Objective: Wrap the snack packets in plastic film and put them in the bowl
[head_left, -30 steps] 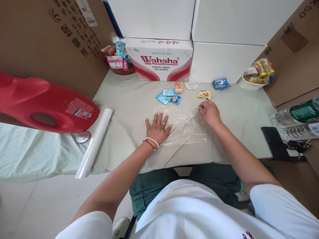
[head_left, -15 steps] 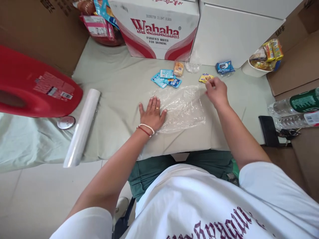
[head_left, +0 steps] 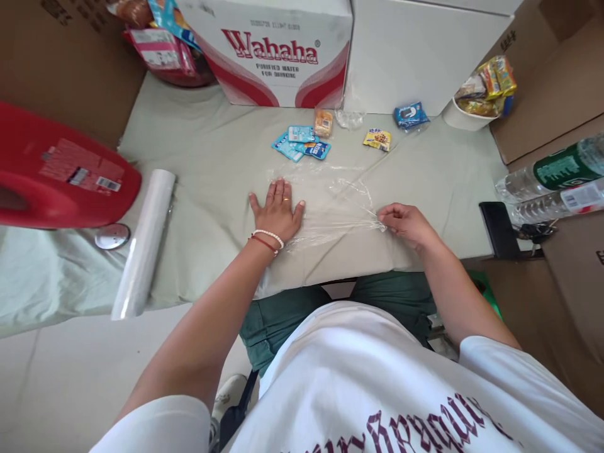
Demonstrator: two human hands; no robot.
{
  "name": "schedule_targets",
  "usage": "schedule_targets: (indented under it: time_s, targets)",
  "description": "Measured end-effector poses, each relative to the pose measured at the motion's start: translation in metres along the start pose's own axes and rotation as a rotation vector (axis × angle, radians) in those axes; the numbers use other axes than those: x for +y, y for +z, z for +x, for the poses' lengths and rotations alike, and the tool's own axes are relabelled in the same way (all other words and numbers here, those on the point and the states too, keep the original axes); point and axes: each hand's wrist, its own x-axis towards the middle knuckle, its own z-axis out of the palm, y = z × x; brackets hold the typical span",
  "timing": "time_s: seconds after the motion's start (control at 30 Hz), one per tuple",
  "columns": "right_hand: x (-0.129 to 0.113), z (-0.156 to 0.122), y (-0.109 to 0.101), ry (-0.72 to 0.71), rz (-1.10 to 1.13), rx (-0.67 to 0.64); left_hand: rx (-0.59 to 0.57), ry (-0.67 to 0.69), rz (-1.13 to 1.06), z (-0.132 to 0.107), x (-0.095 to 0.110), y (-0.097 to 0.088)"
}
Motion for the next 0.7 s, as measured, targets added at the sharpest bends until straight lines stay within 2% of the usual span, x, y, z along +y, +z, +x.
schedule_targets:
  time_s: [0.1, 0.17, 0.2, 0.33, 0.4, 0.47, 0.57, 0.7]
  targets:
    - [0.001, -0.013, -0.008, -0.113, -0.063, 0.194, 0.003, 0.0, -0.025, 0.0, -0.001, 0.0]
    - [0.0, -0.028, 0.005, -0.277, -0.186, 0.304, 0.009, -0.004, -0.031, 0.0, -0.001, 0.001]
    - [-0.001, -0.035, 0.017, -0.377, -0.262, 0.286, 0.012, -0.005, -0.03, 0.0, -0.002, 0.001]
    - [-0.007, -0.052, 0.084, -0.752, -0.574, -0.06, 0.013, -0.003, -0.013, -0.001, -0.002, 0.003]
    - [-0.009, -0.05, 0.113, -0.856, -0.695, -0.159, 0.012, -0.001, -0.008, -0.001, -0.002, 0.003]
    - [-0.007, -0.048, 0.131, -0.913, -0.79, -0.26, 0.022, 0.001, -0.01, -0.001, -0.002, 0.003]
    - [0.004, -0.063, 0.131, -0.946, -0.874, -0.441, 0.047, -0.001, -0.029, -0.002, -0.001, 0.004]
    - [0.009, -0.103, 0.097, -0.929, -0.85, -0.632, 0.049, 0.0, -0.041, -0.002, -0.001, 0.002]
